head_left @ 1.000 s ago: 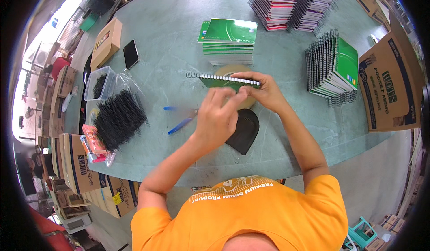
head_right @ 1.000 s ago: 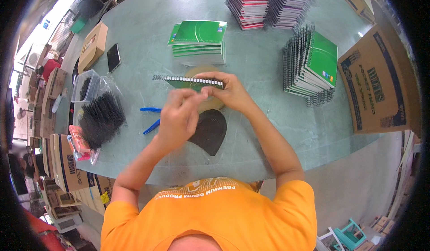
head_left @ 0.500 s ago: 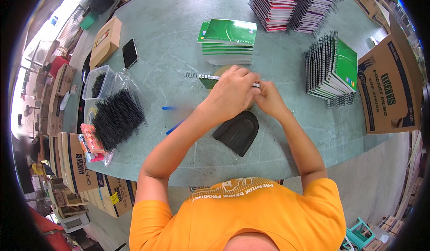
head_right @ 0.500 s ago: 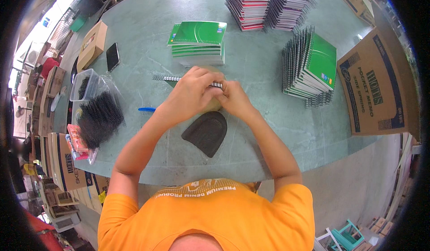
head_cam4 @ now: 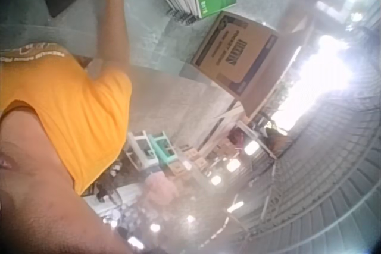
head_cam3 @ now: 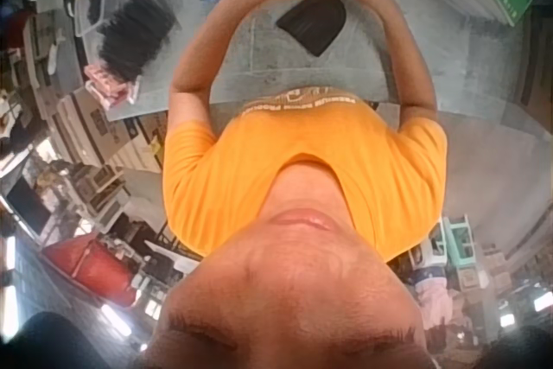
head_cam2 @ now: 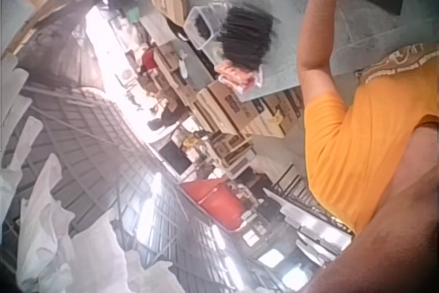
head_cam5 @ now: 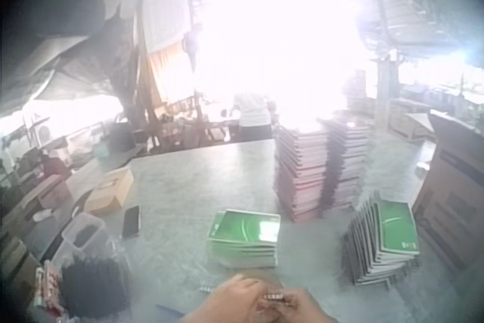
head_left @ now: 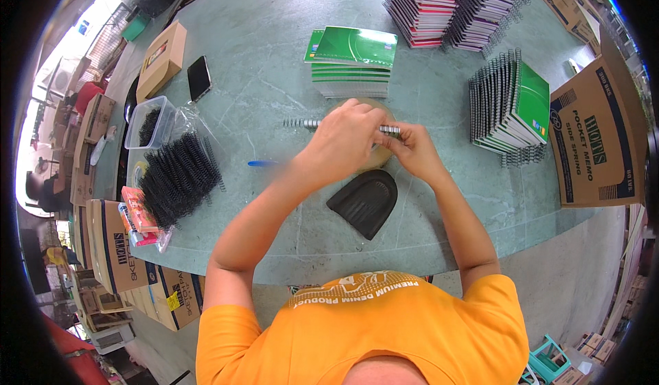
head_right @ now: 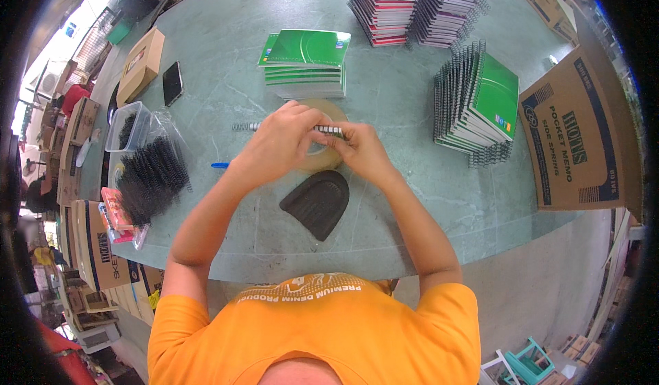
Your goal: The person inserts a metal spring through the holes of green notebook covers and paper to bind them, using pliers to trim and bend the ends of the spring.
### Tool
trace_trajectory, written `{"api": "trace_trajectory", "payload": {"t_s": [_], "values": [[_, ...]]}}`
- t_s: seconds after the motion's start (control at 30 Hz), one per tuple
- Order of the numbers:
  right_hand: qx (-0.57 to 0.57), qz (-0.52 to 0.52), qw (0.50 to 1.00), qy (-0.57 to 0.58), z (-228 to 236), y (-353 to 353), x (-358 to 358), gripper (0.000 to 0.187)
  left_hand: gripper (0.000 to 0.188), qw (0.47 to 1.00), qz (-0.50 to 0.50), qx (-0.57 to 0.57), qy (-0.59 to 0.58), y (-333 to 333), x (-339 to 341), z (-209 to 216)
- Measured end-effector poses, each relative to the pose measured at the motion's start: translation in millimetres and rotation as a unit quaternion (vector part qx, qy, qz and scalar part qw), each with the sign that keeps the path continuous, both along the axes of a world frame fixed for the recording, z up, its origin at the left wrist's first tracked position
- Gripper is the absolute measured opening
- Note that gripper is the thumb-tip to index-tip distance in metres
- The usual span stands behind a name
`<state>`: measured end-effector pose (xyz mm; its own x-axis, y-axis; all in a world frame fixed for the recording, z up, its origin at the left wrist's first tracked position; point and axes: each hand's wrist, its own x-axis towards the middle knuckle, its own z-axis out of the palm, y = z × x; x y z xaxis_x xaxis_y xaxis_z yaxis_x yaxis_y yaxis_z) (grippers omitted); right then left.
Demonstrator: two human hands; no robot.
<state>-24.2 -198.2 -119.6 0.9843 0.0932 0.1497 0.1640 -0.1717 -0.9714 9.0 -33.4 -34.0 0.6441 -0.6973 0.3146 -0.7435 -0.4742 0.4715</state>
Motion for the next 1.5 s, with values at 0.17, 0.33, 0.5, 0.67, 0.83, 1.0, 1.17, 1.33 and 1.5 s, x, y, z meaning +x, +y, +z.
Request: {"api": "trace_trajectory", "payload": {"t_s": [0.17,0.33,0.5,0.67,0.83,1.0,1.17,1.33,1.5], "values": [[-0.036,0.007,0.999,-0.039,-2.1,-2.1,-0.5,0.015,0.019,0.998,-0.011,-0.063,-0.028,-8.5,-3.2,-10.1],[-0.044,0.028,0.998,0.026,-9.6,-8.8,-0.6,0.014,0.018,0.997,-0.023,-0.071,-0.01,-8.9,-3.9,-12.6],[-0.027,0.022,0.999,0.002,3.7,-3.4,0.4,0.013,0.018,0.997,-0.042,-0.057,-0.011,-5.5,1.6,-15.4],[-0.08,0.059,0.995,0.018,6.4,-11.3,7.1,0.011,0.018,0.996,-0.073,-0.042,-0.009,-7.1,6.8,-14.7],[-0.033,0.077,0.995,0.055,6.7,-11.9,6.8,0.011,0.018,0.994,-0.096,-0.01,-0.049,-6.6,10.3,-16.8],[-0.011,0.051,0.998,0.032,1.7,-8.6,6.2,0.012,0.021,0.994,-0.084,-0.019,-0.062,-8.6,6.5,-17.7],[-0.024,0.053,0.998,0.022,1.5,-7.1,5.4,0.01,0.02,0.994,-0.094,-0.034,-0.048,-5.0,7.2,-14.8],[-0.051,0.038,0.998,0.007,-26.6,-12.6,9.9,0.008,0.018,0.995,-0.075,-0.057,-0.038,-8.4,6.1,-17.9],[-0.09,-0.005,0.996,-0.006,10.2,5.7,-6.4,0.008,0.018,0.999,-0.014,-0.034,-0.033,-8.7,0.9,-17.2]]}}
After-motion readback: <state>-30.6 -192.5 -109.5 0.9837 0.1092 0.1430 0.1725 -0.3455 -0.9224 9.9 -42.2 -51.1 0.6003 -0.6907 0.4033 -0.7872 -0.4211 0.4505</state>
